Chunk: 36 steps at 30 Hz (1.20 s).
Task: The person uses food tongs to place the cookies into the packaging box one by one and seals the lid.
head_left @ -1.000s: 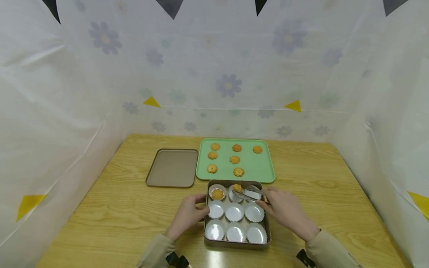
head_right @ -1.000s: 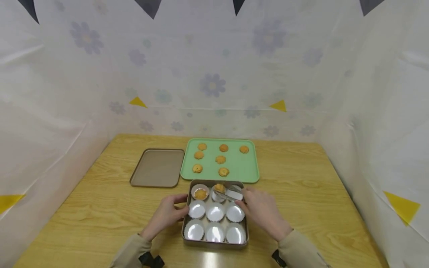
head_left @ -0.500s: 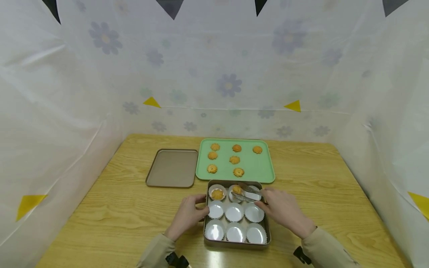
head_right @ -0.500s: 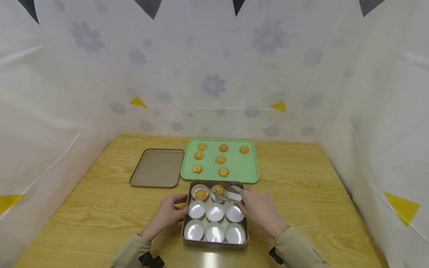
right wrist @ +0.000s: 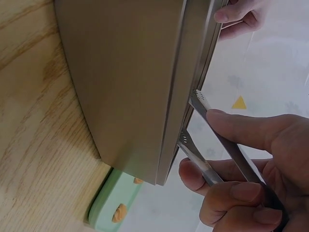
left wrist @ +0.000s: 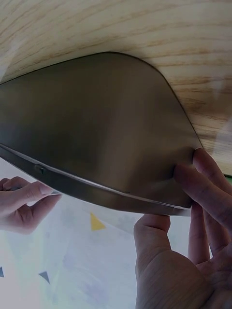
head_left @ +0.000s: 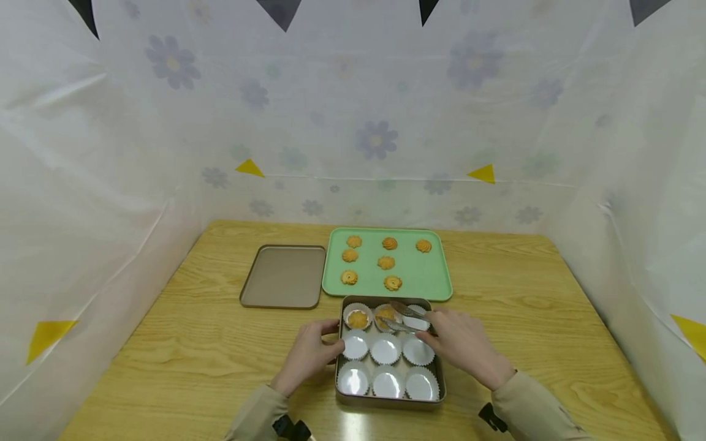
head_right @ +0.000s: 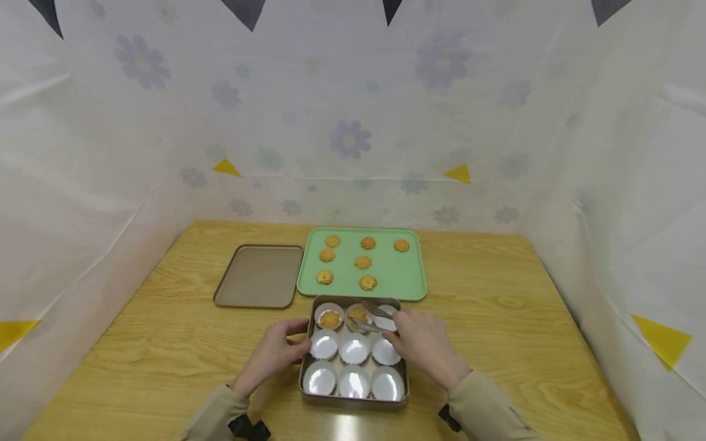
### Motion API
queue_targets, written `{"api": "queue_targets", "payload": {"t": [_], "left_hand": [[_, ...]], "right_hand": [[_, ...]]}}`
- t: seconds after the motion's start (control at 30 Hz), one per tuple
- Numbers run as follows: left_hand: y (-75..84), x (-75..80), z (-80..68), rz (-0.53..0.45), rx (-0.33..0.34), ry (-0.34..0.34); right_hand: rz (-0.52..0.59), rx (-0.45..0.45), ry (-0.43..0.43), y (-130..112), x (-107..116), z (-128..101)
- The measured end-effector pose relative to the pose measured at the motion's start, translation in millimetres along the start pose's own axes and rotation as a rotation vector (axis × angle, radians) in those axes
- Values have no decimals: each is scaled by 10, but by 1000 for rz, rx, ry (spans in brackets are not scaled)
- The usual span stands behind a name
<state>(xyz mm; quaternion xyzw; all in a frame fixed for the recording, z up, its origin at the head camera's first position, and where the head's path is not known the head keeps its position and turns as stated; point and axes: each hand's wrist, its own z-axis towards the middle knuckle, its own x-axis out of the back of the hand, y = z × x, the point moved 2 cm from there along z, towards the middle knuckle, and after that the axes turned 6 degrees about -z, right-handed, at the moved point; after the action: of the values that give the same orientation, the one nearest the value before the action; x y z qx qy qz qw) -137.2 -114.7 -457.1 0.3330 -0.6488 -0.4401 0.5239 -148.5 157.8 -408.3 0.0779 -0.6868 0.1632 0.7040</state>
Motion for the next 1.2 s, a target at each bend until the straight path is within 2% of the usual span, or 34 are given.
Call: {"api": "queue_targets", "payload": {"t": [0.37,0.67,0.8,0.93,1.03,1.1,1.2], "left_hand": [[-17,-2,-3,6,9,-1],[-19,6,2,2,8,-4],[-25,5,5,9,9,-3],[-33,3,7,15,12,-2],[-36,2,7,15,13,-2],[-34,2,8,11,12,-2],[-33,1,9,5,8,-3]], "right_hand": [[60,-8,-9,25,-10,10],[190,10,-27,105,-20,9],[327,37,-45,181,-15,19],[580,57,-80,293,-38,52],[782,4,-126,383,-75,73],[881,-50,-128,442,-97,77],[964,-105,-92,526,-126,100]]}}
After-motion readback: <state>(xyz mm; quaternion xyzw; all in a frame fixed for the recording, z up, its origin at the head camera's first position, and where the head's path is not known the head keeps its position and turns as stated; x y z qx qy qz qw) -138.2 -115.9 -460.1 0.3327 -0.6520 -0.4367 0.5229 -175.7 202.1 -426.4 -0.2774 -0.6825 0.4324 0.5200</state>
